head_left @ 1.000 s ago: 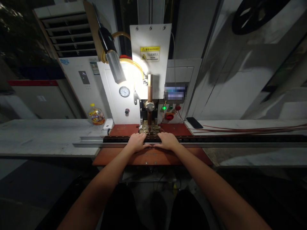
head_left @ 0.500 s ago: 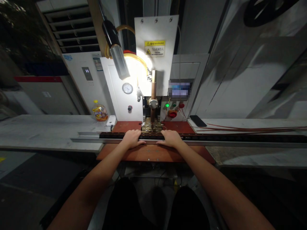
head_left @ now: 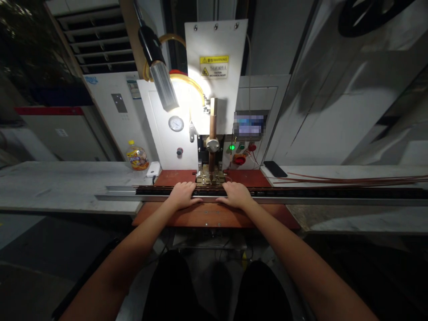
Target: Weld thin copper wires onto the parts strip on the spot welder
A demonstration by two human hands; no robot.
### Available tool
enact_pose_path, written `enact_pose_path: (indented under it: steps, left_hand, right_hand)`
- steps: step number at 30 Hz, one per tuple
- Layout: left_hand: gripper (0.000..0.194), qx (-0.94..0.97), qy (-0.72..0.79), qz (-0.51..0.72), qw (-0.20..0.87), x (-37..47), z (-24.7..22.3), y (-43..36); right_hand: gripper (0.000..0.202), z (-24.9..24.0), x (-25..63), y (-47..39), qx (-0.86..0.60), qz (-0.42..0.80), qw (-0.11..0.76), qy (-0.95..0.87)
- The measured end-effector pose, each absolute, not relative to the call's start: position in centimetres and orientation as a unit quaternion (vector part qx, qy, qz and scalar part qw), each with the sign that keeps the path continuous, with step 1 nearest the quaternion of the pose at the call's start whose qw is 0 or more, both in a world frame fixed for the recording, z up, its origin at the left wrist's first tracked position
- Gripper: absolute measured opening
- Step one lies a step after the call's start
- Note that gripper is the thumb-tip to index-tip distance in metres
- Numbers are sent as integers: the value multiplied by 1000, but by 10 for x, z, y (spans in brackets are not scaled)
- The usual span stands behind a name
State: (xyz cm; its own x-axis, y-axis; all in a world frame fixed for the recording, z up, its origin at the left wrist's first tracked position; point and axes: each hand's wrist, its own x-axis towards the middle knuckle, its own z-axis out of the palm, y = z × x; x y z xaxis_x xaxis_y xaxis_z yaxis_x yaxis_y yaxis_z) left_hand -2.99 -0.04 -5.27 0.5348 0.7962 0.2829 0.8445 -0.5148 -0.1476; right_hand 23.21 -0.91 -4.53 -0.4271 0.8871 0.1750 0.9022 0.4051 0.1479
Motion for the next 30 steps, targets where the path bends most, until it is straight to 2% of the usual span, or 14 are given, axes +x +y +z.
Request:
enact_pose_path:
  steps: [13, 20, 26, 30]
  left_hand:
    - [83, -868, -479, -84, 100, 6, -45, 4]
    - [74, -864, -483, -95, 105, 12, -54, 1]
    - [73, -859, -493, -88, 106, 12, -53, 1]
    - [74, -857, -499, -80, 105, 12, -51, 0]
  right_hand:
    - [78, -41, 230, -10, -549, -94, 23, -830]
    - [77, -47, 232, -11, -538, -107, 62, -834]
    - [77, -45, 234, -8, -536, -95, 40, -838]
    - [69, -39, 237, -6, -514, -81, 36, -853]
